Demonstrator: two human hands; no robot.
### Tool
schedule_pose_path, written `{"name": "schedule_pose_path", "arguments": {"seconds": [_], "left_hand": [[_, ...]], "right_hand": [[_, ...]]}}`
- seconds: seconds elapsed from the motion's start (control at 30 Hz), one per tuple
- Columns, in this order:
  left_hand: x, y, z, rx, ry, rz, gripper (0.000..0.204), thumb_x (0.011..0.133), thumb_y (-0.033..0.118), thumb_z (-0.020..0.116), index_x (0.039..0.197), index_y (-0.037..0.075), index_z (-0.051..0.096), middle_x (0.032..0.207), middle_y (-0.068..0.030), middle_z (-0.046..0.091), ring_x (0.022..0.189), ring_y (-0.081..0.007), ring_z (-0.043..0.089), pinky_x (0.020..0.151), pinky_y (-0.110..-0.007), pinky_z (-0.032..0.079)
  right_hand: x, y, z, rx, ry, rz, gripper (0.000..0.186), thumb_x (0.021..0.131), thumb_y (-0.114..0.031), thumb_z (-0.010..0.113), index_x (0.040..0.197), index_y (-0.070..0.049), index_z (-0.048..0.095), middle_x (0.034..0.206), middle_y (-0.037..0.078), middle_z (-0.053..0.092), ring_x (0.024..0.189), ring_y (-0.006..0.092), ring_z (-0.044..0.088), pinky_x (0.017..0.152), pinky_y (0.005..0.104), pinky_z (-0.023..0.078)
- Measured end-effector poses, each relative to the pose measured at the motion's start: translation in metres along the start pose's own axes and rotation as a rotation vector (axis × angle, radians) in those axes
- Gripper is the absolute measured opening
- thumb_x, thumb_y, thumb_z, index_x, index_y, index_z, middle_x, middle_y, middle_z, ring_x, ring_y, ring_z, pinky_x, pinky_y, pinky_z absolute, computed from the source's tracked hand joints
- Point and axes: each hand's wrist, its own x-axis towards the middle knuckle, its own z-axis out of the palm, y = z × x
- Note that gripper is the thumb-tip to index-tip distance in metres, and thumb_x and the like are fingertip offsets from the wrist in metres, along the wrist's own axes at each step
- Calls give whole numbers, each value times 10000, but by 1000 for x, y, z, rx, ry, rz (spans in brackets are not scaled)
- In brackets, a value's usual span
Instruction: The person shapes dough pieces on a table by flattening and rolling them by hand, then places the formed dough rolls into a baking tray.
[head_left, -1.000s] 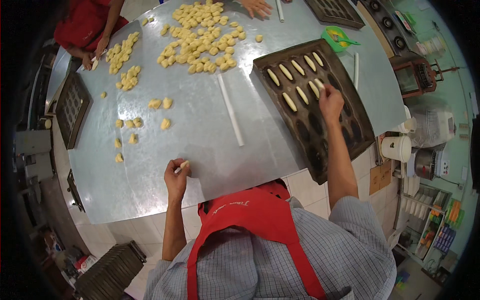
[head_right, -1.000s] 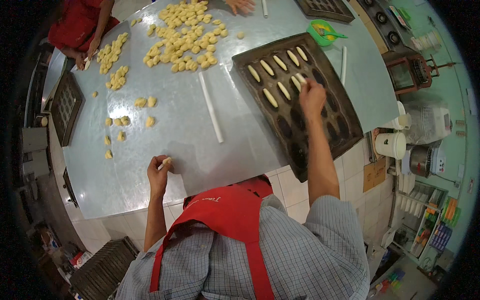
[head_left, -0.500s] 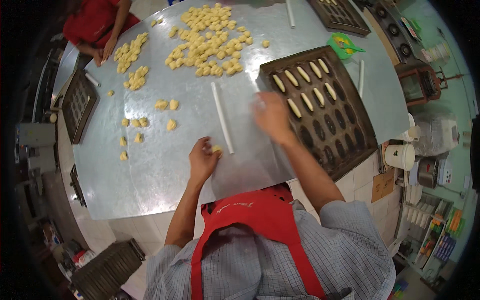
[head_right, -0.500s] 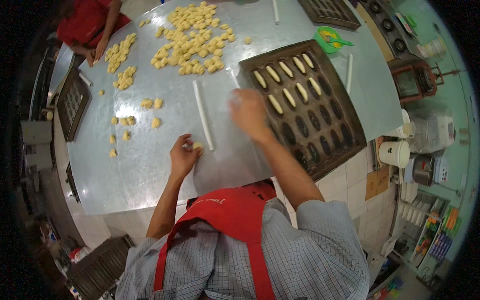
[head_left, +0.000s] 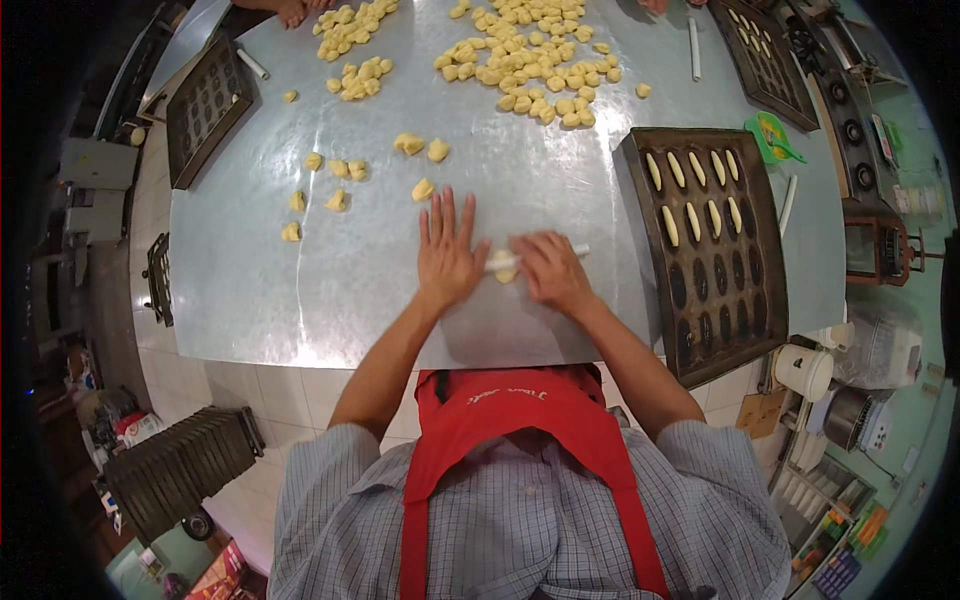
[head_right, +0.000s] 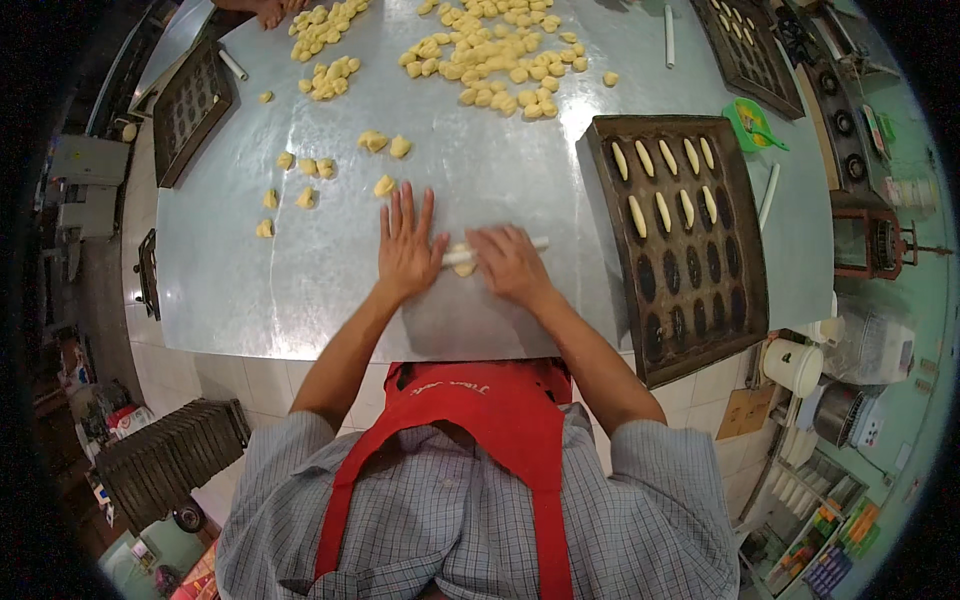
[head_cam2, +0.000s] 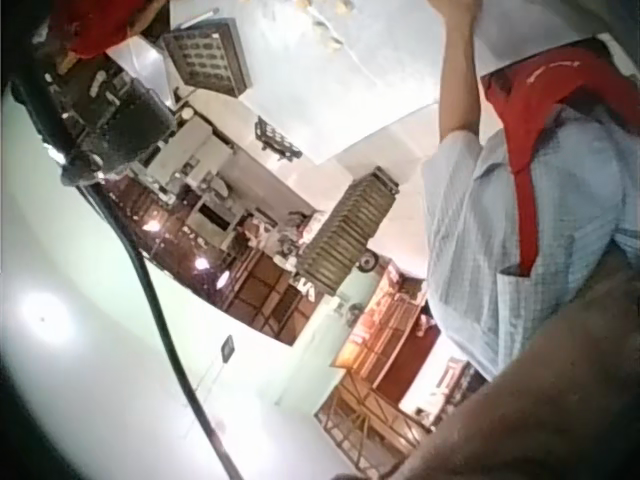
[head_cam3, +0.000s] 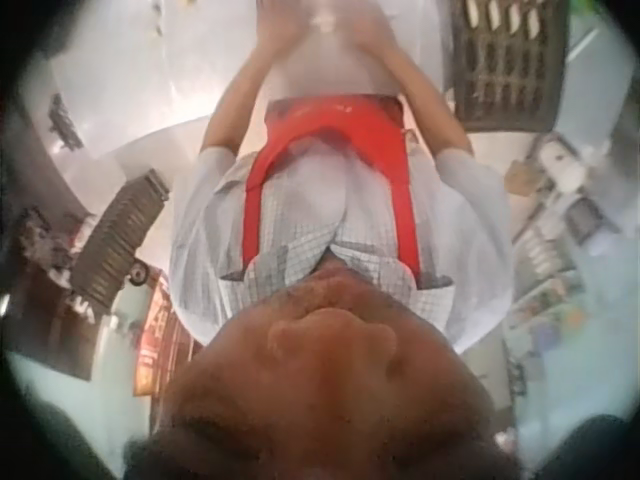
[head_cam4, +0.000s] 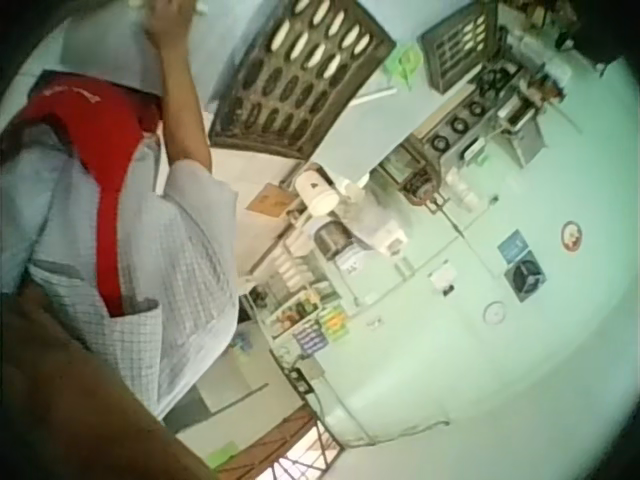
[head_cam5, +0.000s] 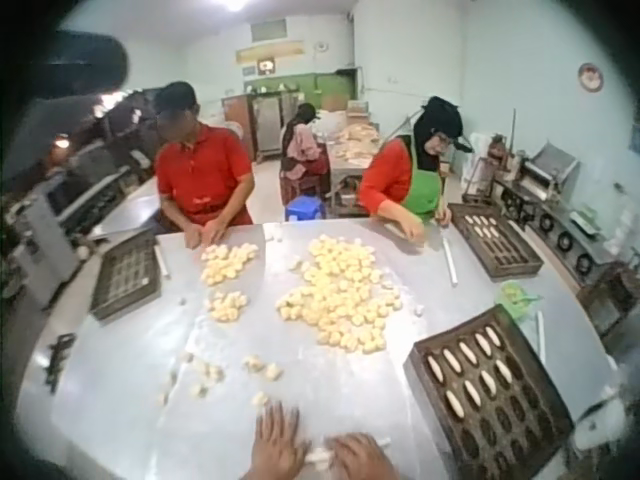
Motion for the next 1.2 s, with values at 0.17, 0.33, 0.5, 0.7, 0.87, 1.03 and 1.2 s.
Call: {"name": "schedule_pose_path", "arguments": {"seconds": [0.17, 0.33, 0.5, 0.7, 0.87, 1.03, 1.2], "left_hand": [[-16, 4, -6, 126, -17, 102, 772, 1057, 351, 630, 1741, 94, 382, 1834, -209, 262, 1699, -437, 217, 1367, -629, 147], [-106, 36, -12, -60, -261, 219, 755, 1044, 320, 653, 1712, 60, 414, 1779, -203, 380, 1671, -408, 306, 1363, -591, 214], [-100, 37, 5, -419, -164, 277, 624, 981, 169, 715, 1559, -6, 558, 1562, -269, 566, 1486, -436, 507, 1250, -558, 386], [-74, 47, 3, -206, 20, 129, 594, 988, 191, 693, 1535, -11, 580, 1530, -228, 600, 1434, -451, 540, 1191, -543, 437], [-116, 49, -16, -154, -42, 283, 580, 997, 192, 681, 1537, 0, 589, 1511, -220, 623, 1371, -444, 573, 1153, -543, 470], [-81, 23, -24, -428, -24, -45, 399, 976, 194, 733, 1326, 12, 676, 1310, -219, 718, 1250, -430, 650, 1073, -518, 512], [-82, -143, -32, -234, 275, -413, 385, 989, 197, 724, 1321, 2, 710, 1309, -211, 730, 1176, -412, 700, 1025, -505, 553]], "right_hand": [[-2, -29, -6, -30, 96, 211, 490, 888, -186, 841, 1343, -63, 706, 1259, 158, 685, 1167, 388, 632, 994, 522, 504], [-68, -34, -12, 22, -126, 305, 472, 852, -244, 871, 1263, -72, 716, 1196, 145, 688, 1141, 391, 622, 989, 545, 487], [-12, -11, -10, -304, -31, 582, 395, 901, -185, 767, 1283, -96, 727, 1268, 103, 705, 1215, 357, 614, 1033, 505, 463], [-28, -40, 7, -227, -49, 143, 505, 922, -121, 670, 1424, -98, 716, 1367, 74, 696, 1248, 347, 615, 1069, 502, 457], [-44, -50, 3, -269, -112, 73, 333, 878, -195, 746, 1197, -103, 779, 1209, 64, 749, 1196, 302, 640, 1006, 504, 479], [70, -37, 35, -95, -651, 532, 370, 903, -172, 727, 1264, -99, 758, 1237, 104, 731, 1243, 364, 621, 1076, 594, 451], [-17, -99, 44, -238, -277, 253, 769, 1000, -370, 697, 1655, -35, 474, 1711, 271, 404, 1595, 479, 374, 1280, 709, 253]]}}
